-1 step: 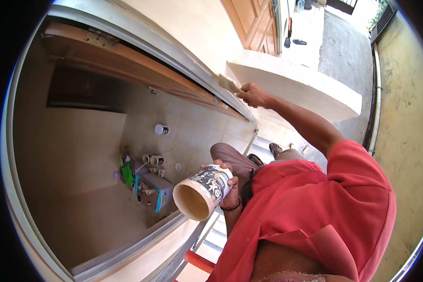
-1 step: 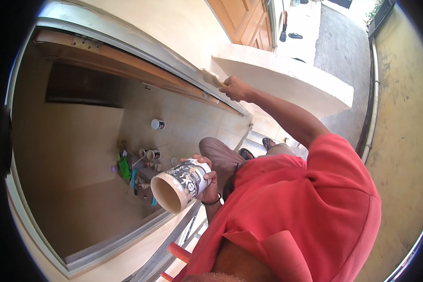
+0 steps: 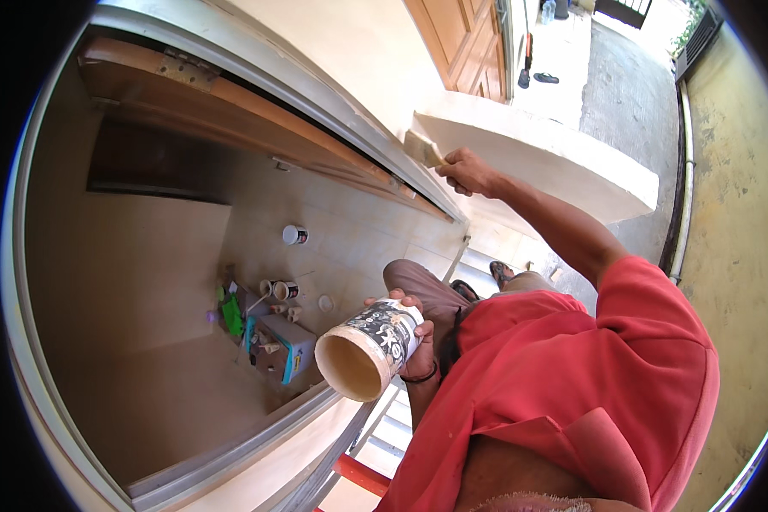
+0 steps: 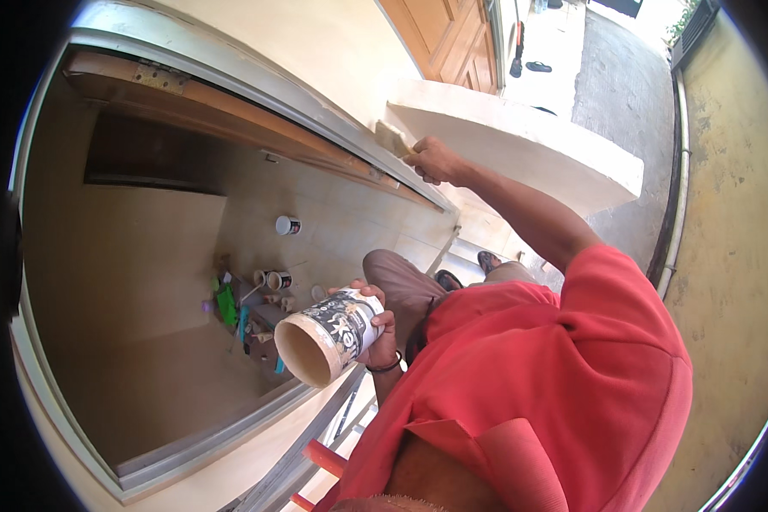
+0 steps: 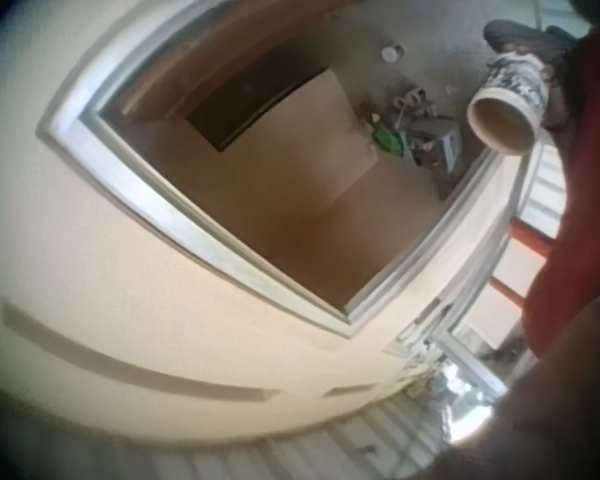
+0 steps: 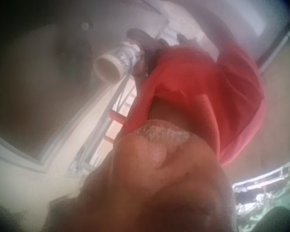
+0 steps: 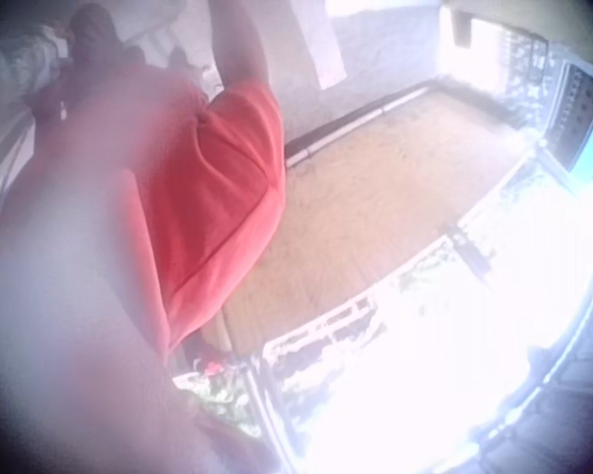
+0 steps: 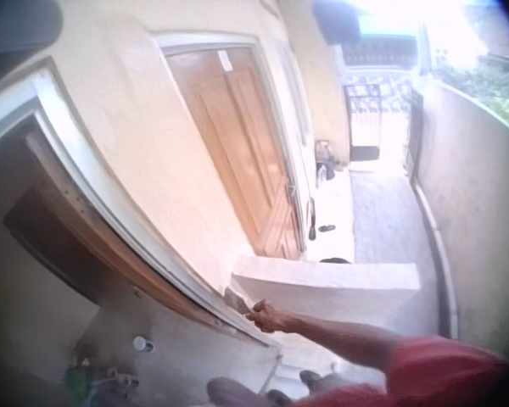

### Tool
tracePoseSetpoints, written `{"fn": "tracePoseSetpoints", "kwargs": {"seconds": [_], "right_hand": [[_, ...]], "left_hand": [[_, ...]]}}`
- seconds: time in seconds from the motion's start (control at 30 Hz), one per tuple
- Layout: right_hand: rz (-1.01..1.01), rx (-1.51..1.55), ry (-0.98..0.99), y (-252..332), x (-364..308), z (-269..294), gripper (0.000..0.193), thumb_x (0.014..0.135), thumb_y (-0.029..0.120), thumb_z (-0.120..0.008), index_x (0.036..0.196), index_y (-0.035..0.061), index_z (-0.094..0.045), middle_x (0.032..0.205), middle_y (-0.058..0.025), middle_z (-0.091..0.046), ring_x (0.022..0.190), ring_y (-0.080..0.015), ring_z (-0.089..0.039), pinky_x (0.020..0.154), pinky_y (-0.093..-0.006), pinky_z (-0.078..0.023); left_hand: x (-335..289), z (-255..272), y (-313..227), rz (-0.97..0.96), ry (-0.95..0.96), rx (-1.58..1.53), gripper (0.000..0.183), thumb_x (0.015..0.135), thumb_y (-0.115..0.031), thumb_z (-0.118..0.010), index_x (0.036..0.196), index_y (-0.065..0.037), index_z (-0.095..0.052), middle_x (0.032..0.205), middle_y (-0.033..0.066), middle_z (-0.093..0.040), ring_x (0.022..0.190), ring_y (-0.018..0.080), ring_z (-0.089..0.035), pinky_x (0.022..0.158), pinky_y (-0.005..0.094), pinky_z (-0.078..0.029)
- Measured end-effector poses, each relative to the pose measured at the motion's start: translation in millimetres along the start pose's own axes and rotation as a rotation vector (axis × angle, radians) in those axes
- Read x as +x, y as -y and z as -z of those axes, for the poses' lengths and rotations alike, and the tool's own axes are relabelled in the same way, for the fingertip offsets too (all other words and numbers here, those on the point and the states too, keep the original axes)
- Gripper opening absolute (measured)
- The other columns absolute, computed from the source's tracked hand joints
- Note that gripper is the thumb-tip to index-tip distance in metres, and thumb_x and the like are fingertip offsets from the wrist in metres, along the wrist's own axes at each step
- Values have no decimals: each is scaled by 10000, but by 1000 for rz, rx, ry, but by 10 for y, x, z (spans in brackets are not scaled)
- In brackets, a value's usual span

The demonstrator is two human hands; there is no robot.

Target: The person paints the exterior wall and door frame using a paintbrush and a small container of beige paint. They repeatedly dip the brush into the container and apply paint to the wall surface and the frame around the door.

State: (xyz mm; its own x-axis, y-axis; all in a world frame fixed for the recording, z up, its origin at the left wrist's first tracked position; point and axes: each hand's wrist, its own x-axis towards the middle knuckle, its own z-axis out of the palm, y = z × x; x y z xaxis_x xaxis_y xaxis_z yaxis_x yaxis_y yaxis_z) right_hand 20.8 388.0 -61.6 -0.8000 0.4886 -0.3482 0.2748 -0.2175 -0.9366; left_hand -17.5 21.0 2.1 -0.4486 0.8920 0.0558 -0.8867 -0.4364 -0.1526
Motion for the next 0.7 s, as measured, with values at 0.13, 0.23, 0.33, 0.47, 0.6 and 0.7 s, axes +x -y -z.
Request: {"fn": "tracePoseSetpoints", "kwargs": {"seconds": [0.13, 0.23, 0.33, 0.47, 0.6, 0.7], "right_hand": [[-123, 231, -42, 476, 19, 348, 258, 1042, 151, -549, 916, -49, -651, 681, -42, -601, 446, -98, -510, 389, -267, -392], [-245, 542, 47, 866, 457, 800, 232, 1092, 154, -453, 1103, -55, -554, 785, -75, -624, 487, -52, -518, 378, -198, -400], [-91, 629, 123, 1534, 646, 902, 210, 1086, 111, -490, 1069, -97, -508, 881, -110, -606, 477, -21, -529, 352, -159, -410], [151, 525, 156, 2082, 312, 962, 274, 1103, 162, -527, 1098, -112, -531, 759, -14, -555, 458, 1, -483, 350, -136, -376], [570, 434, 144, 2353, 21, 1008, 390, 1143, 303, -509, 1160, -78, -592, 691, 55, -506, 438, 28, -423, 356, -130, -370], [599, 363, 44, 2319, -57, 862, 438, 1153, 366, -478, 1165, -50, -616, 675, 56, -494, 444, 10, -417, 369, -158, -356]], "left_hand": [[31, 12, 5, 7, 23, 16, 426, 1036, -358, -642, 1453, -280, -607, 1519, 119, -433, 1431, 328, -409, 947, 577, -509], [83, 37, -7, 31, 14, 9, 431, 1031, -355, -648, 1453, -279, -606, 1517, 119, -435, 1430, 329, -412, 947, 576, -510], [71, 29, -12, 14, 22, 24, 438, 1025, -350, -656, 1453, -274, -604, 1508, 121, -440, 1430, 331, -415, 948, 573, -510], [73, 65, -26, 4, 37, 31, 446, 1015, -349, -667, 1449, -267, -603, 1498, 125, -442, 1430, 336, -415, 941, 569, -512], [57, 51, 12, 2, 19, 3, 448, 1009, -342, -675, 1444, -262, -606, 1497, 127, -436, 1422, 346, -414, 935, 566, -514], [19, 34, 19, 6, 0, -14, 436, 1012, -343, -669, 1436, -261, -612, 1493, 124, -436, 1416, 345, -415, 938, 567, -513]]}}
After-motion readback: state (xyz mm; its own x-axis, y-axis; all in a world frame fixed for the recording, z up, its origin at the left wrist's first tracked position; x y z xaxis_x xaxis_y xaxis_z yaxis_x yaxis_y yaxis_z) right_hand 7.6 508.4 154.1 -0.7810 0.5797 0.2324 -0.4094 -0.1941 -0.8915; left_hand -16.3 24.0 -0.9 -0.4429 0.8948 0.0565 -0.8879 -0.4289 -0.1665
